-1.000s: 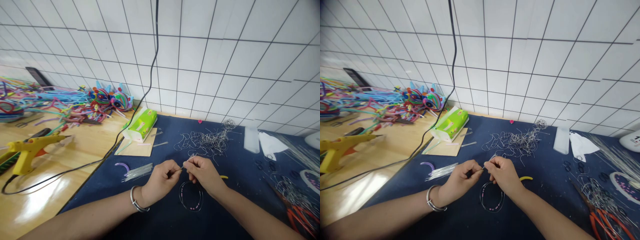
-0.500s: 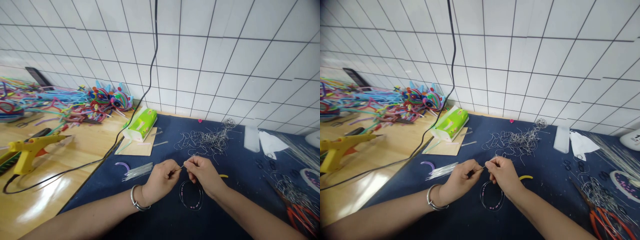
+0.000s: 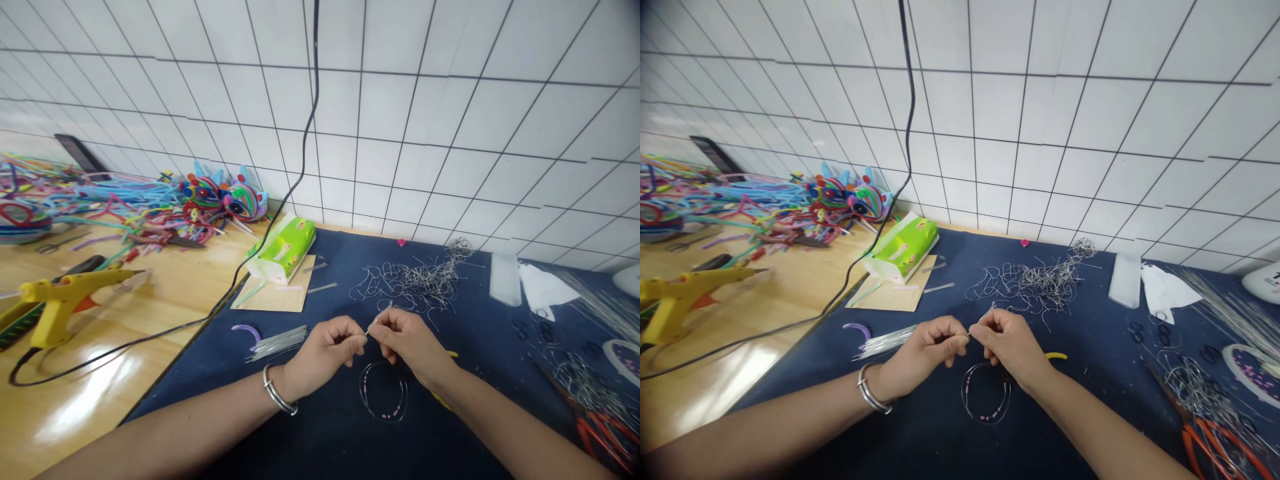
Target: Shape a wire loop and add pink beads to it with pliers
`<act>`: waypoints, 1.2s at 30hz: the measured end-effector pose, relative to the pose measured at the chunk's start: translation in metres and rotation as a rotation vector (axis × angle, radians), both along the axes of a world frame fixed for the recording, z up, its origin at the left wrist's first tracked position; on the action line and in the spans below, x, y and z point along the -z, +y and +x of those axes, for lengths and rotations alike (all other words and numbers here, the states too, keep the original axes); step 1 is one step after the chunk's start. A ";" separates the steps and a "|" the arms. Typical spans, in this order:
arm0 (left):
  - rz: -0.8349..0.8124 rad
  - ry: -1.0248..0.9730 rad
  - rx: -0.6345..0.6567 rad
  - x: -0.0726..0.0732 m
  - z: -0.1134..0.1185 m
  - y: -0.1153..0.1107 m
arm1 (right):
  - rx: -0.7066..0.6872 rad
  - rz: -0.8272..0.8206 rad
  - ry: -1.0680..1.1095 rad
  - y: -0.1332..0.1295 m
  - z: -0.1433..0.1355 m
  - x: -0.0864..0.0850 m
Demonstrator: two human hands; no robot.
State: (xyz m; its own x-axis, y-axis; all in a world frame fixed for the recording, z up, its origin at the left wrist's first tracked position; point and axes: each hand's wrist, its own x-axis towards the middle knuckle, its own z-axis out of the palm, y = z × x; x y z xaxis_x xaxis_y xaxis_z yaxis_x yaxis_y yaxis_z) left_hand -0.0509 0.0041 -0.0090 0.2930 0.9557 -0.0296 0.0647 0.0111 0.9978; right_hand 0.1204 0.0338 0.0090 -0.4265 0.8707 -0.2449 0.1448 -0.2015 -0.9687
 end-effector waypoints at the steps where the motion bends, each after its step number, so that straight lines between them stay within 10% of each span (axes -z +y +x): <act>1: -0.054 -0.070 0.017 0.000 0.000 0.001 | -0.010 0.003 0.006 0.001 0.001 -0.001; 15: -0.572 -0.648 0.253 0.007 -0.002 0.001 | -0.116 0.031 0.155 0.002 0.003 -0.004; 25: -0.084 -0.084 0.170 -0.002 -0.003 0.001 | -0.029 0.213 -0.102 -0.002 0.002 -0.003; 36: 0.071 0.120 0.173 -0.001 -0.006 -0.001 | 0.053 0.026 0.081 -0.003 -0.001 0.003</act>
State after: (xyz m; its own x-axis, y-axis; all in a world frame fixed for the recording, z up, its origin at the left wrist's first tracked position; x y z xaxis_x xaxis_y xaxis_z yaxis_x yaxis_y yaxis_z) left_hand -0.0567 0.0030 -0.0084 0.4508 0.8926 -0.0092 0.1784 -0.0800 0.9807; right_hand 0.1192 0.0305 0.0065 -0.3974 0.8981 -0.1887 0.0552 -0.1818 -0.9818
